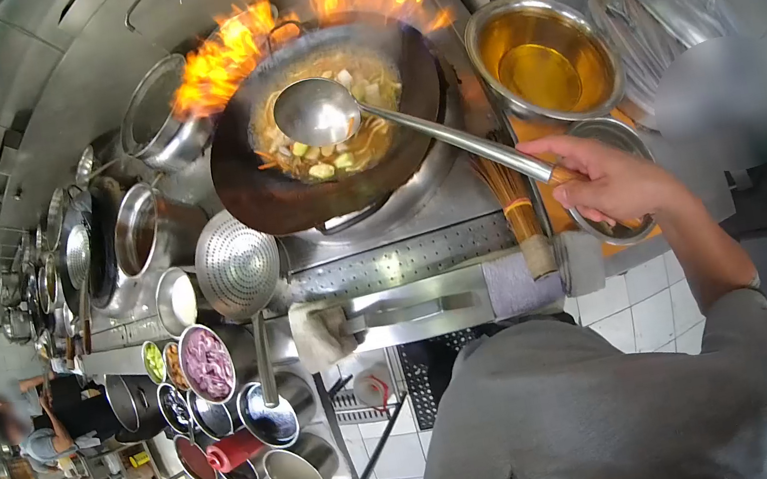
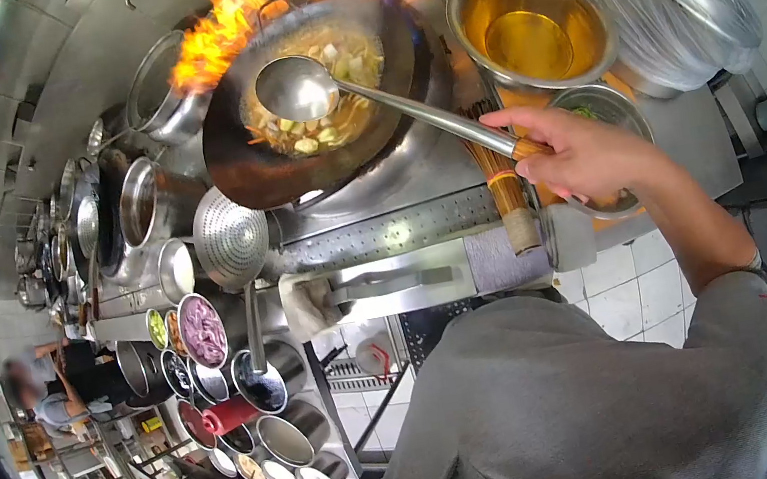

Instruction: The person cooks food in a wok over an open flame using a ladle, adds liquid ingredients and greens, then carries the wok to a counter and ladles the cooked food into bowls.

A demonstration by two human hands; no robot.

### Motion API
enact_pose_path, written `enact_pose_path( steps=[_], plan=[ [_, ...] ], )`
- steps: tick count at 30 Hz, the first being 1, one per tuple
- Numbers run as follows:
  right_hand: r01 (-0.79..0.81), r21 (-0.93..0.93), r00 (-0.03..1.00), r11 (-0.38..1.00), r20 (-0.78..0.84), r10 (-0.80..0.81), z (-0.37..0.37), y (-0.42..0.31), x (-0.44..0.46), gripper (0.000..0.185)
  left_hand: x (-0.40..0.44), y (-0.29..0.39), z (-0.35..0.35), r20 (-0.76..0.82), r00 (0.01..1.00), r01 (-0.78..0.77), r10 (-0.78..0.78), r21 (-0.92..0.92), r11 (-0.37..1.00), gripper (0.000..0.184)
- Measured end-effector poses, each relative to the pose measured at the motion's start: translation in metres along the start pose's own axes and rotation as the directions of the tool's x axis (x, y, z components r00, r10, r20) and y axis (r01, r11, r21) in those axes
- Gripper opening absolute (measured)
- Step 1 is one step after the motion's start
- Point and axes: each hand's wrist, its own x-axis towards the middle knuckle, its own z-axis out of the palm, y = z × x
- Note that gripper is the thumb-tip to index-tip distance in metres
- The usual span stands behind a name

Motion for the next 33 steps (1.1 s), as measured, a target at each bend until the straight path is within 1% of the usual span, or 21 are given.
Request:
enact_pose_path(
  steps=[5, 8, 11, 14, 17, 19, 23, 24, 27, 29, 31, 32, 33],
  plan=[
    [-0.028, -0.077, 1.000, 0.997, -0.009, 0.028, 0.012, -0.002, 0.004, 0.059, 0.000, -0.001, -0.001, 0.016, 1.000, 0.005, -0.005, -0.036, 0.999, 0.040],
    [-0.041, -0.071, 0.999, 0.997, 0.009, 0.042, 0.010, 0.005, 0.006, 0.058, 0.001, -0.002, -0.003, 0.008, 1.000, -0.004, 0.005, -0.049, 0.999, 0.040],
    [-0.034, -0.092, 0.999, 0.995, -0.032, 0.031, 0.016, 0.004, 0.005, 0.063, 0.002, -0.002, -0.005, 0.007, 1.000, -0.005, 0.006, -0.062, 0.998, 0.040],
    [0.012, -0.093, 0.999, 0.996, -0.032, -0.015, 0.017, 0.009, 0.009, 0.062, 0.003, -0.003, -0.008, -0.005, 1.000, -0.013, 0.012, -0.071, 0.997, 0.039],
    [-0.024, 0.101, 1.000, 0.995, 0.001, 0.024, 0.017, 0.010, 0.011, 0.059, 0.004, -0.004, -0.011, -0.013, 1.000, -0.019, 0.018, -0.085, 0.996, 0.039],
    [-0.031, 0.258, 0.999, 0.966, 0.013, 0.029, 0.019, 0.011, 0.012, 0.058, 0.005, -0.004, -0.013, -0.020, 1.000, -0.020, 0.018, -0.088, 0.996, 0.039],
    [-0.001, 0.550, 1.000, 0.835, 0.020, -0.012, 0.017, -0.007, 0.017, 0.060, 0.006, -0.004, -0.016, -0.038, 0.999, -0.026, 0.022, -0.101, 0.995, 0.038],
    [0.038, 0.590, 0.998, 0.807, 0.021, -0.062, 0.016, -0.013, 0.024, 0.058, 0.006, -0.004, -0.017, -0.047, 0.999, -0.027, 0.022, -0.103, 0.994, 0.038],
    [0.064, 0.782, 0.971, 0.621, 0.094, -0.219, 0.009, -0.033, 0.069, 0.050, 0.006, -0.002, -0.018, -0.055, 0.998, -0.033, 0.027, -0.119, 0.992, 0.038],
    [-0.024, 0.886, 0.912, 0.463, 0.210, -0.353, -0.005, -0.048, 0.138, 0.031, 0.004, 0.000, -0.019, -0.055, 0.998, -0.035, 0.028, -0.129, 0.991, 0.038],
    [0.061, 0.882, 0.829, 0.467, 0.216, -0.516, -0.016, -0.064, 0.222, 0.019, 0.002, 0.003, -0.018, -0.053, 0.998, -0.037, 0.030, -0.137, 0.990, 0.038],
    [0.341, 0.597, 0.915, 0.726, -0.034, -0.402, 0.004, -0.088, 0.231, 0.020, -0.002, 0.003, -0.019, -0.050, 0.998, -0.033, 0.026, -0.142, 0.989, 0.038],
    [0.443, 0.157, 0.867, 0.883, -0.325, -0.377, 0.017, -0.111, 0.237, 0.021, -0.004, 0.004, -0.019, -0.048, 0.998, -0.038, 0.031, -0.148, 0.988, 0.037]
  ],
)
